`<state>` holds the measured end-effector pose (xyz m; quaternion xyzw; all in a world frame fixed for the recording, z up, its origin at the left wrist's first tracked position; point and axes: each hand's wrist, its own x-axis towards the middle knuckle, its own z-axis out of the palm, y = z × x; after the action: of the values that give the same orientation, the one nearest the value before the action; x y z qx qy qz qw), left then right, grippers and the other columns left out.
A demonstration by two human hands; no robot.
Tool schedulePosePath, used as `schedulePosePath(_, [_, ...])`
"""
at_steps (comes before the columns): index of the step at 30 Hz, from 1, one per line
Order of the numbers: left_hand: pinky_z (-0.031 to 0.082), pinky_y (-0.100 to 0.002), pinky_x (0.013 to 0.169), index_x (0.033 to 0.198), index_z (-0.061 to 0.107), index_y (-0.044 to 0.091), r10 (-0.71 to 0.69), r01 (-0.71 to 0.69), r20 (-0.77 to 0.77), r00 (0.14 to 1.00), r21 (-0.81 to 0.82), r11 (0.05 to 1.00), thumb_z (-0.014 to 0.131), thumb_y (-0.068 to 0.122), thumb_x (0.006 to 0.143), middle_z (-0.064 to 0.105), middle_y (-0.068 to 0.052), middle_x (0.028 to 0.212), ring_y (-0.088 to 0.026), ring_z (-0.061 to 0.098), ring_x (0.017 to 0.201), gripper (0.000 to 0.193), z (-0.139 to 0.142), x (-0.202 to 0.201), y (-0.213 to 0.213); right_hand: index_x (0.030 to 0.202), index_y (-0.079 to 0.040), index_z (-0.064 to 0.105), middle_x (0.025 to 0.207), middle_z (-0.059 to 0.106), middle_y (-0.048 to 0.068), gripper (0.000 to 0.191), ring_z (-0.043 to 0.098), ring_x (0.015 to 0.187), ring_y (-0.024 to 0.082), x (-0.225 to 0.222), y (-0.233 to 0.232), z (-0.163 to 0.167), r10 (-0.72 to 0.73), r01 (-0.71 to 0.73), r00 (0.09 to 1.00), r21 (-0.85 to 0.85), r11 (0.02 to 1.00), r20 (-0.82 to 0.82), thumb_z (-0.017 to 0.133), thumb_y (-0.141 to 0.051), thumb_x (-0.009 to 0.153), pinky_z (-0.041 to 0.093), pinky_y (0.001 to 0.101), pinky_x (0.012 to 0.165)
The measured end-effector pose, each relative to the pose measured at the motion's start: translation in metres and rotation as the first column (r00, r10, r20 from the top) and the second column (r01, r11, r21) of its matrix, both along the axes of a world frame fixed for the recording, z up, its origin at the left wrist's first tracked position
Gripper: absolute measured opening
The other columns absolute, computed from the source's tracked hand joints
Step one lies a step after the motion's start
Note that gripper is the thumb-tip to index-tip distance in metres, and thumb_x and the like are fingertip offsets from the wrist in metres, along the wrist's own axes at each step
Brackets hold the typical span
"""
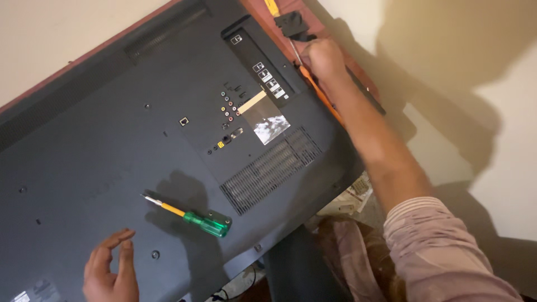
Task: The person works on the back of a television set placed on a table. They connect a power cable, wipe the surface with their hands, and use a screwdriver to remove several screws from the back panel.
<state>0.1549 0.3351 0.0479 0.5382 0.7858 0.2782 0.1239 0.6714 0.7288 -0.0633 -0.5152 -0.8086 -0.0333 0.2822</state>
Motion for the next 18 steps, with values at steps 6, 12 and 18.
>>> schedulePosePath(6, [0.05,-0.043,0.108,0.113,0.071,0.009,-0.025,0.017,0.277,0.961,0.032,0.999,0.061,0.017,0.105,0.072,-0.01,0.126,-0.025,0.066,0.126,0.016,0.02,0.024,0.015,0.093,-0.008,0.083,0.086,0.076,0.015,0.02,0.074,0.072,0.026,-0.003,0.004,-0.001,-0.216,0.171,0.95,-0.203,0.964,-0.225,0.083,0.0,0.075,0.058,0.0363,0.069])
schedulePosePath(12, [0.042,-0.047,0.115,0.136,0.058,0.002,-0.098,0.096,0.957,0.273,0.074,0.993,0.049,0.032,0.104,0.062,-0.018,0.14,-0.033,0.055,0.133,0.044,0.033,0.093,0.062,0.101,-0.004,0.082,0.094,0.081,0.006,0.02,0.075,0.083,0.012,-0.036,-0.038,0.07,-0.189,-0.148,0.55,-0.318,0.937,-0.814,0.076,0.003,0.084,0.061,0.029,0.077])
schedulePosePath(18, [0.046,-0.04,0.105,0.143,0.053,0.007,0.095,0.075,0.861,-0.499,-0.067,0.995,0.038,0.039,0.104,0.062,-0.013,0.136,-0.027,0.06,0.123,0.052,-0.007,0.182,0.131,0.105,-0.009,0.081,0.107,0.079,0.008,0.021,0.076,0.097,0.016,-0.137,-0.19,0.144,0.256,-0.634,0.653,-0.331,0.699,-0.713,0.073,-0.009,0.085,0.063,0.0322,0.086])
